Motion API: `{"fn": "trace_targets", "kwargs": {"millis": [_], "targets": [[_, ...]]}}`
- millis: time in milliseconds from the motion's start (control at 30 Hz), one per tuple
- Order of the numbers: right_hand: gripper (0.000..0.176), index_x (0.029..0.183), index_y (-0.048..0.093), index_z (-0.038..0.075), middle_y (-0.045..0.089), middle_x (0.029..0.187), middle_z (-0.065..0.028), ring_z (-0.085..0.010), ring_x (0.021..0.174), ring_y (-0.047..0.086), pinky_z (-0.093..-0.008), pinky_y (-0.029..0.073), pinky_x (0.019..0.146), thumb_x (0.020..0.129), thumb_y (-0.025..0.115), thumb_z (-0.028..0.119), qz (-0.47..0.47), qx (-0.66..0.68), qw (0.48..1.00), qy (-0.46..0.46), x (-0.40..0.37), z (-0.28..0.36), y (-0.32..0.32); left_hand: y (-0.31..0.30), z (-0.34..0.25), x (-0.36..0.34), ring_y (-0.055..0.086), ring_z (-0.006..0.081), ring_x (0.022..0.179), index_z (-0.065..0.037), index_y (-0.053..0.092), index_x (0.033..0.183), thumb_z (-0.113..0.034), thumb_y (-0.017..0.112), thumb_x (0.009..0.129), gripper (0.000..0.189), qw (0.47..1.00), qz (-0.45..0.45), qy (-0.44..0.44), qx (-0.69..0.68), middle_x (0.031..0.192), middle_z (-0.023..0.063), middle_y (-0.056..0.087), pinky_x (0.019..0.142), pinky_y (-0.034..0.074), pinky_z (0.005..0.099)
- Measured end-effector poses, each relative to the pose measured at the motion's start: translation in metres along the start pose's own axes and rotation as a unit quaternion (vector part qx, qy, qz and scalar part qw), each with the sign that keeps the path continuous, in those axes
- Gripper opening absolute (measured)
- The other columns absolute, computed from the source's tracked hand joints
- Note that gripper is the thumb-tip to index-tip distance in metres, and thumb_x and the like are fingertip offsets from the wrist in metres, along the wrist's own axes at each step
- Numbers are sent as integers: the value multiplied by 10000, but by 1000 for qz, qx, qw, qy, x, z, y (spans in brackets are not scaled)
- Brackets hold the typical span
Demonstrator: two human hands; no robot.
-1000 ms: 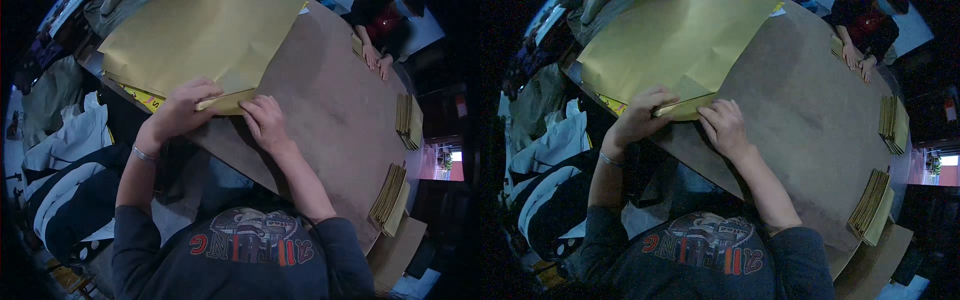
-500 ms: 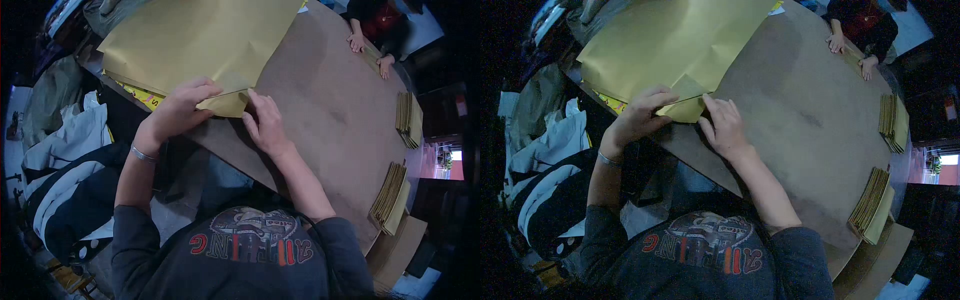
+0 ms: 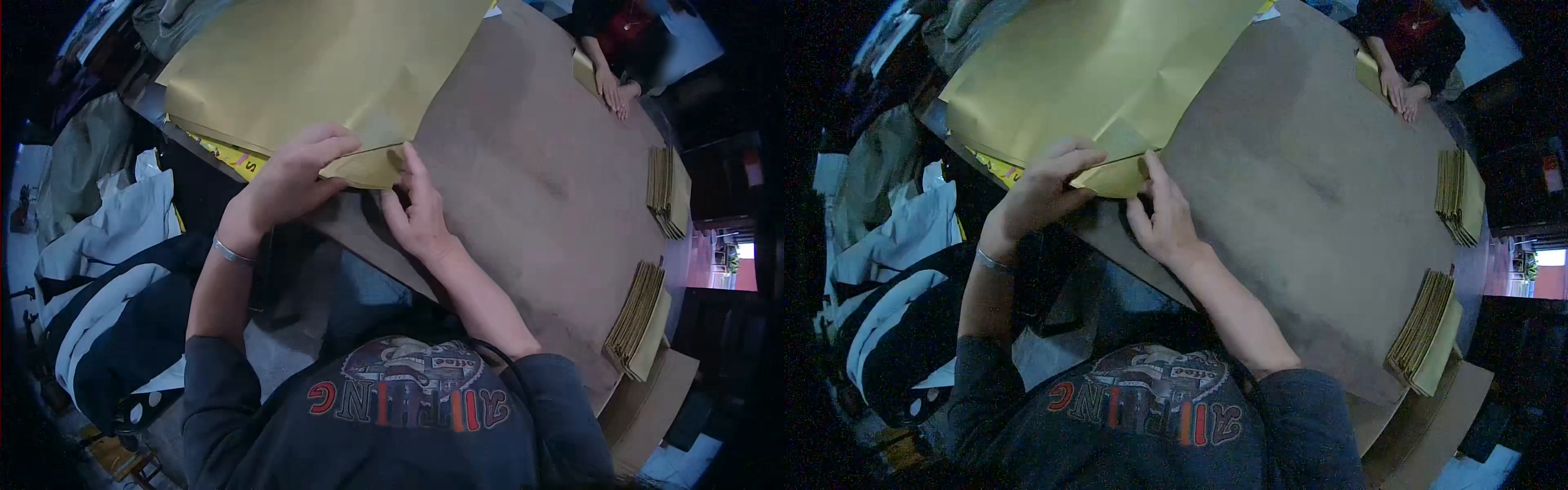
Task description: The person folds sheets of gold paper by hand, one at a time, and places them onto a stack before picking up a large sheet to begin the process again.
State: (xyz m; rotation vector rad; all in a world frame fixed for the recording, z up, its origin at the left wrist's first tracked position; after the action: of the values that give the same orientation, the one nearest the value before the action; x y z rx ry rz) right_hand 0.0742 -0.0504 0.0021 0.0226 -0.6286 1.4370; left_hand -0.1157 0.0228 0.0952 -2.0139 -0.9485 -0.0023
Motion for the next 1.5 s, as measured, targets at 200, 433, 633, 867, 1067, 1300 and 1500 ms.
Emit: {"fn": "trace_targets", "kwargs": {"millis": [200,433,633,867,1067,1300,1500], "targets": [[804,1458,257,-42,604,1116,-250,-346,993,630,-424,511,875,824,697,183,7,15,999,45,-1,2,-1,1,-5,1,597,353,1043,-11,605,1135,-2,716,727,424,995,26,12,93,1137,161,607,893,492,400],[764,1451,264,-44,583,1162,-258,-340,991,629,-418,522,865,842,682,154,12,17,997,72,-1,0,4,8,-5,1,587,356,1035,-13,610,1101,-24,681,741,368,987,26,26,156,1114,157,607,867,490,410],[690,1468,251,-2,693,936,-131,-175,757,662,-285,509,643,882,607,76,-17,-41,999,21,-2,-6,7,17,-7,2,602,282,934,-44,642,1007,-35,584,790,225,973,-10,37,228,1020,93,617,786,482,405],[583,1405,340,-41,622,863,-173,-292,757,643,-368,520,714,880,587,13,-21,37,998,49,-1,8,5,26,6,2,610,258,848,-56,650,894,-107,628,825,88,973,-47,57,219,910,81,631,717,482,383],[541,1399,384,4,608,854,-64,-116,759,576,-268,493,740,896,584,2,-52,44,998,-6,-4,11,5,33,27,2,616,274,725,-18,628,882,-91,602,903,80,964,-244,-110,-17,806,108,628,649,490,374],[201,1094,629,-25,627,829,-103,-172,736,608,-283,487,685,909,556,-3,-65,16,996,-60,15,35,-12,7,17,1,629,302,776,2,630,929,0,608,840,92,975,-194,44,96,834,141,625,701,515,360],[183,1087,625,-9,660,930,-132,-214,866,651,-311,504,778,920,568,38,-92,-10,993,-74,38,47,-14,-5,-7,4,627,324,871,-19,673,998,-27,653,804,195,994,-103,21,-1,886,145,634,751,515,381]]}}
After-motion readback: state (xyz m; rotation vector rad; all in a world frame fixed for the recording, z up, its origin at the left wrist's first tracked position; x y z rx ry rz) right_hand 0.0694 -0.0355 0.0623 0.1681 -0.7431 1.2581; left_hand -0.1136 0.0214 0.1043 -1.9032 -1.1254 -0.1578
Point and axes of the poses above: each hand's wrist, its own x-axis towards the middle knuckle, its own y-axis out of the palm, z = x × y, the point moved 1 cm from there along x, towards the middle knuckle
